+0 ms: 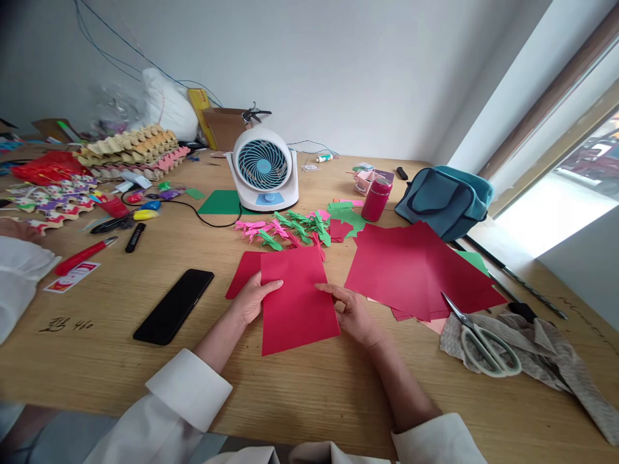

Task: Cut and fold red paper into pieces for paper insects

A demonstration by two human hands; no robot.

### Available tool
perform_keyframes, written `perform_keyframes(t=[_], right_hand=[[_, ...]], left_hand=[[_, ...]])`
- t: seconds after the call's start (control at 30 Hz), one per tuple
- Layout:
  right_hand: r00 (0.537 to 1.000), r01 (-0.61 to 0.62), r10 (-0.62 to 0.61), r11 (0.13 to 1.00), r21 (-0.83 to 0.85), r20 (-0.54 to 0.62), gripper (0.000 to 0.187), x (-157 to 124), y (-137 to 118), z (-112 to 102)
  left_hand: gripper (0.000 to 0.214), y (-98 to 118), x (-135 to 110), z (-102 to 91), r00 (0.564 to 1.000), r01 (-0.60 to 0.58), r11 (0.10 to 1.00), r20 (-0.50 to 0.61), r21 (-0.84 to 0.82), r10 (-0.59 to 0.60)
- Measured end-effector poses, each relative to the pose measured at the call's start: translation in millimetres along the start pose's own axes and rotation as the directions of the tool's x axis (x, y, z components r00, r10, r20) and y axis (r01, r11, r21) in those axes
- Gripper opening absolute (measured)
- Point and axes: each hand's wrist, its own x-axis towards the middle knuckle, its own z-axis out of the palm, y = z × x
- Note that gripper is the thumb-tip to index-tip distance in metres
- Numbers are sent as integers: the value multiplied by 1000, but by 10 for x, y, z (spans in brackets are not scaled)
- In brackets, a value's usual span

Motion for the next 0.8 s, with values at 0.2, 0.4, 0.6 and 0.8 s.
perform_keyframes(t=[0.2, 0.4, 0.6, 0.8], right_hand=[[999, -10, 5, 990, 138, 33, 28, 51, -67, -1], [987, -109, 137, 951, 288, -78, 28, 76, -91, 27], [963, -138, 210, 924, 355, -170, 29, 109, -43, 86], [933, -204, 293, 909, 364, -209, 36, 137, 30, 119]], left_hand=[[53, -25, 37, -4, 998, -68, 998, -6, 12, 68], [52, -28, 79, 2, 996, -87, 996, 2, 9, 87], [65, -41, 57, 32, 942, -329, 926, 2, 185, 335], [21, -52, 42, 18, 896, -439, 822, 110, 363, 430]])
